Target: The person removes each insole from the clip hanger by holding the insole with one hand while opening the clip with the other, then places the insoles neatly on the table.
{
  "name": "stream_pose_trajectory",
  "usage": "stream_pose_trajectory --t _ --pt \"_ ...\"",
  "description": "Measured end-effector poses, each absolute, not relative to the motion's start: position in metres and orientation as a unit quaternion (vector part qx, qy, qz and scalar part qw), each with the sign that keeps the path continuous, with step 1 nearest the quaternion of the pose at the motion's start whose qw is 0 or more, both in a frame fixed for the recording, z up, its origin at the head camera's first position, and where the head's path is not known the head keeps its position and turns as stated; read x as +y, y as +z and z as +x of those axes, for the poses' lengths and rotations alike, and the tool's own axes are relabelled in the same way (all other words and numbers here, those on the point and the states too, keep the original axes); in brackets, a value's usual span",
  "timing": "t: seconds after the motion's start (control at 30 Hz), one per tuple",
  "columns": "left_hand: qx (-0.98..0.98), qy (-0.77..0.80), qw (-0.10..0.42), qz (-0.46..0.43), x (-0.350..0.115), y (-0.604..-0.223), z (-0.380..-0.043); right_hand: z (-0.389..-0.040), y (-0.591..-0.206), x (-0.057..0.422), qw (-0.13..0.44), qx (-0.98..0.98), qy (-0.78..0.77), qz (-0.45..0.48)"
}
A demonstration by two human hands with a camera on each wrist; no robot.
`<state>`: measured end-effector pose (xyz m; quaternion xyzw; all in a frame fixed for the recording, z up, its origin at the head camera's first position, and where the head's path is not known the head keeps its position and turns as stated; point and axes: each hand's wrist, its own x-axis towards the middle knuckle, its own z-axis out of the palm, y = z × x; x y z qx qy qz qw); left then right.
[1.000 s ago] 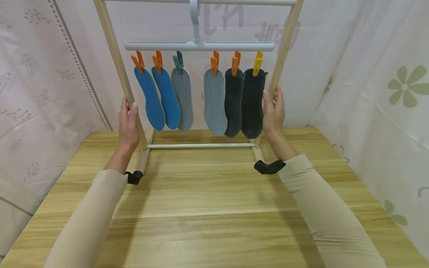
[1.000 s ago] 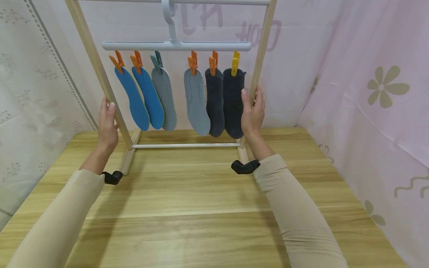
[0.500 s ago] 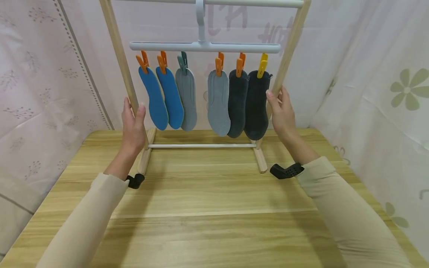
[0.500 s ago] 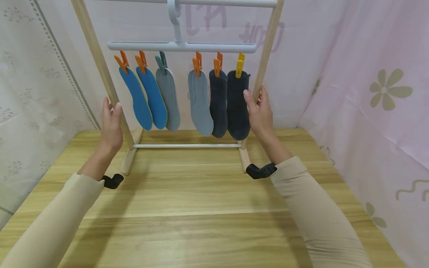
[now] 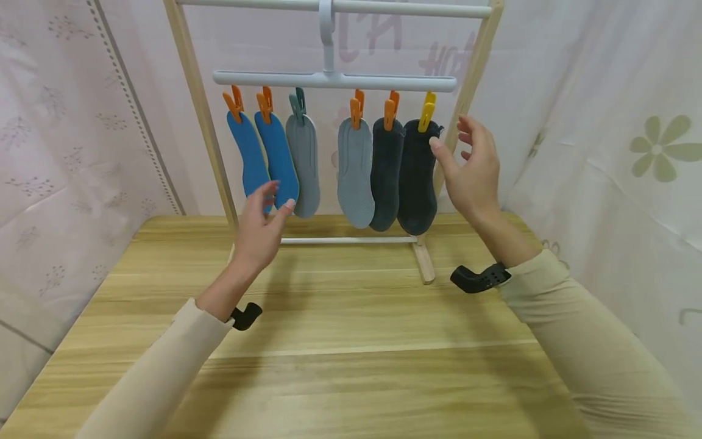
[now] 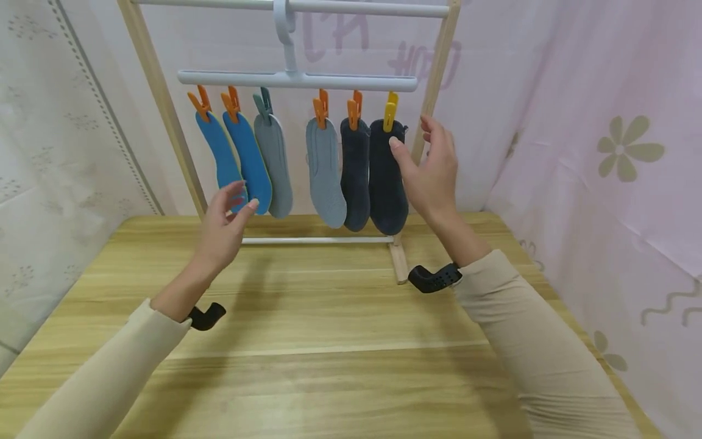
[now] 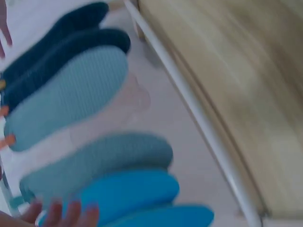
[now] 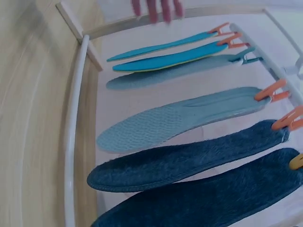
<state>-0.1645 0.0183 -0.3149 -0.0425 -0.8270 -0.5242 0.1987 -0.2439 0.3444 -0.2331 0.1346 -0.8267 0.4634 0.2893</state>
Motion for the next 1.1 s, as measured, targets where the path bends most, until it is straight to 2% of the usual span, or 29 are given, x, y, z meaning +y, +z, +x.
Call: stream_pose_trajectory --t 0.2,0.43,0.63,0.87,1.1 --pt "-0.83 -0.546 0.082 -0.078 0.06 -0.333 -0.167 -0.241 -0.217 0.341 0.276 -0.841 0.44 0.153" --pt "-0.844 -0.53 -0.006 -0.083 0.113 -0.365 -0.175 -0.248 -0.203 0.344 0.225 -0.869 0.405 0.172" --pt "-0.843 -0.52 -0.091 -0.107 0.149 -0.371 -0.182 -0.251 -0.19 0.348 0.203 -0.887 0.37 0.188" --pt "-0.76 -0.626 -0.152 -0.087 0.175 -0.367 -0.202 -0.254 -0.187 0.344 0.161 -0.899 0.371 0.167" --pt "-0.641 -0.739 -0.189 -0.089 0.197 -0.368 -0.216 -0.252 -0.191 0.339 0.152 -0.904 0.368 0.155"
